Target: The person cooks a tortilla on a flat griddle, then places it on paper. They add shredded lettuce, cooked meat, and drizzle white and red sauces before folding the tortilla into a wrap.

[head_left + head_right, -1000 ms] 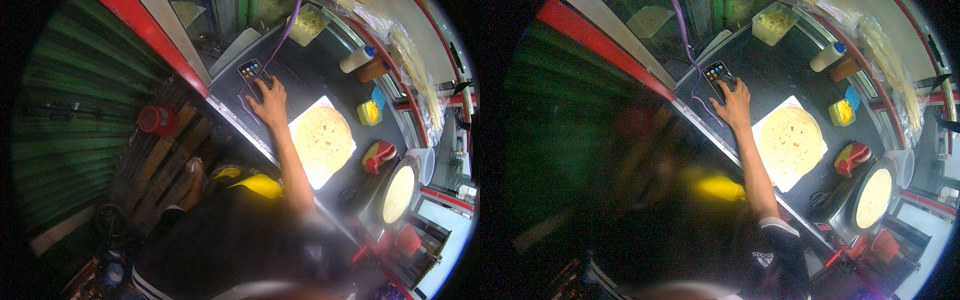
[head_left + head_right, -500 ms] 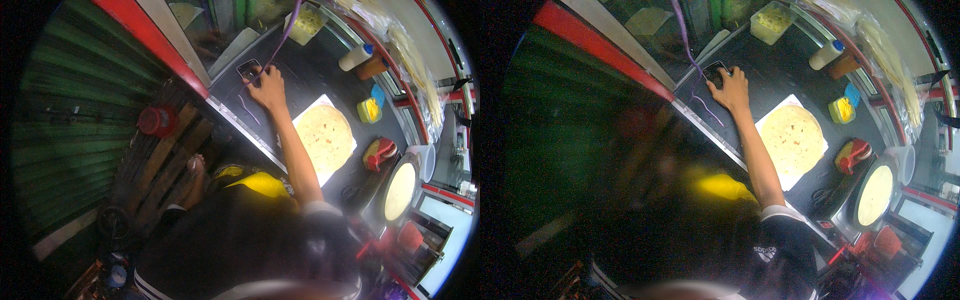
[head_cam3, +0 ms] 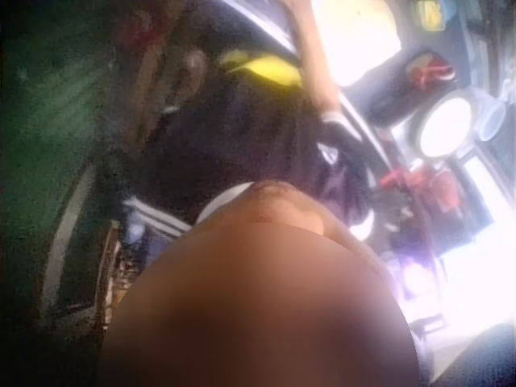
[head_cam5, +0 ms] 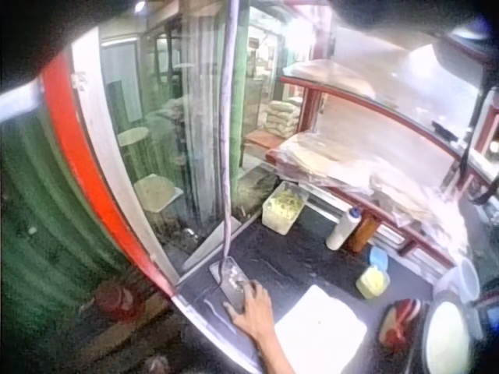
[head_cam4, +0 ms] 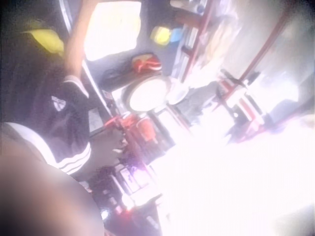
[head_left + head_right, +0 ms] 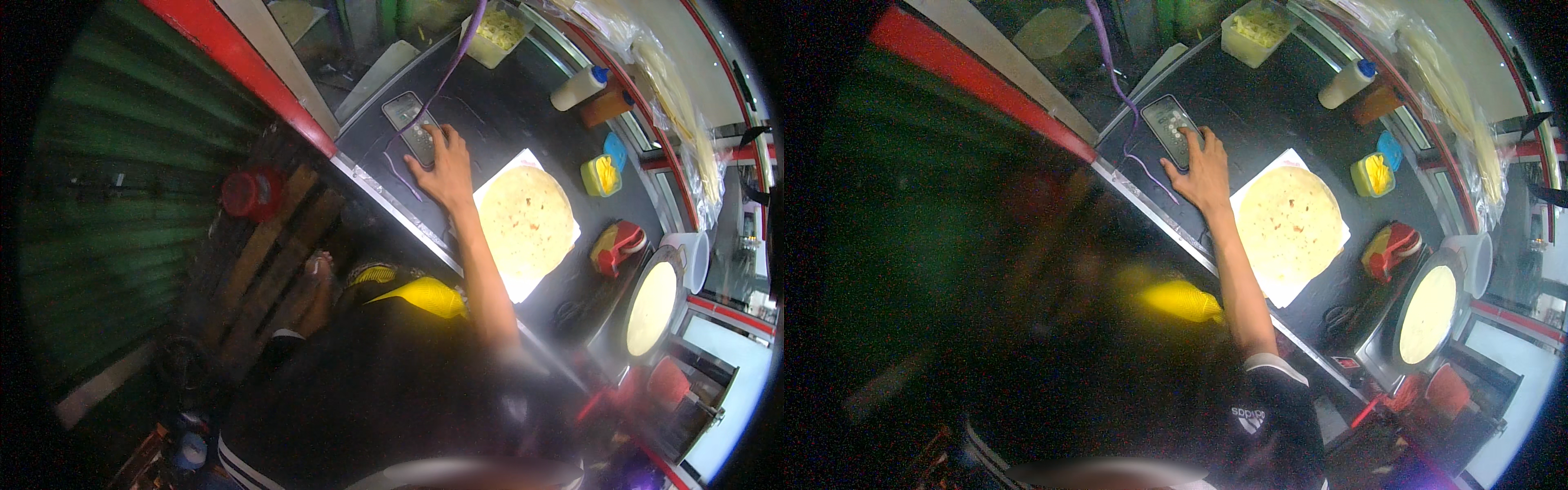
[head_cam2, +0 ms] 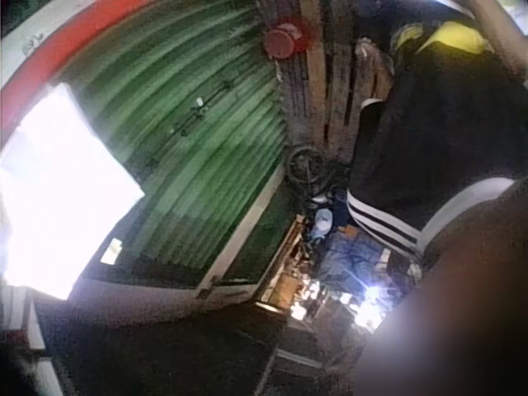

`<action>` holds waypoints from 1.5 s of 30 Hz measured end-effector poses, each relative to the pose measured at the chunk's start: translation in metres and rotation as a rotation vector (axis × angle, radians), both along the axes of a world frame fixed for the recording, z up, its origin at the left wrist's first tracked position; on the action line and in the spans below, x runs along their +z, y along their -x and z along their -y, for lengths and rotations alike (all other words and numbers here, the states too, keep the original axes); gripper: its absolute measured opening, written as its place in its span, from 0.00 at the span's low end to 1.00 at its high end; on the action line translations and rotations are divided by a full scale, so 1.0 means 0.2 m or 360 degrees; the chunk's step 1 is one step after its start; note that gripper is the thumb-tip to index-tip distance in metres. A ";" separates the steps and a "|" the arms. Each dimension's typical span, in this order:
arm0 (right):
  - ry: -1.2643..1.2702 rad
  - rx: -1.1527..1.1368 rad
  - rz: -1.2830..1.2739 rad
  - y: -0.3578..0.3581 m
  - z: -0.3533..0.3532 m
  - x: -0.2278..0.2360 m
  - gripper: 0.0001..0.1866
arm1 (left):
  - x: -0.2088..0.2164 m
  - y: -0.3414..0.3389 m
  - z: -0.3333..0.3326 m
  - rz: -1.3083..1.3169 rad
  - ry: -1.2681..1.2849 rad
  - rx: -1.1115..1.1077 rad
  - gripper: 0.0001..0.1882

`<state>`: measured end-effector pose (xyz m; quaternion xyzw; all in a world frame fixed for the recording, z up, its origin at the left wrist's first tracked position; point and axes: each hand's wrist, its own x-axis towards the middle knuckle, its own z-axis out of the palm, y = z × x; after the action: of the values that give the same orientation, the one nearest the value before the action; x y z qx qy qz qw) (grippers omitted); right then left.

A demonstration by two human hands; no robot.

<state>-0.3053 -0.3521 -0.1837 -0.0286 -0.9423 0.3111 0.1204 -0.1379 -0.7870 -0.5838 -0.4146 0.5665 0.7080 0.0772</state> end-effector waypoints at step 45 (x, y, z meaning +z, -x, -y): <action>0.0041 -0.0076 -0.0065 0.04 0.03 -0.08 0.45 | 0.03 -0.04 0.02 0.0029 0.0135 0.0082 0.09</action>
<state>-0.3130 -0.3581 -0.2006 -0.0463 -0.9346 0.3208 0.1467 -0.1296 -0.7909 -0.5784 -0.4384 0.5843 0.6814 0.0465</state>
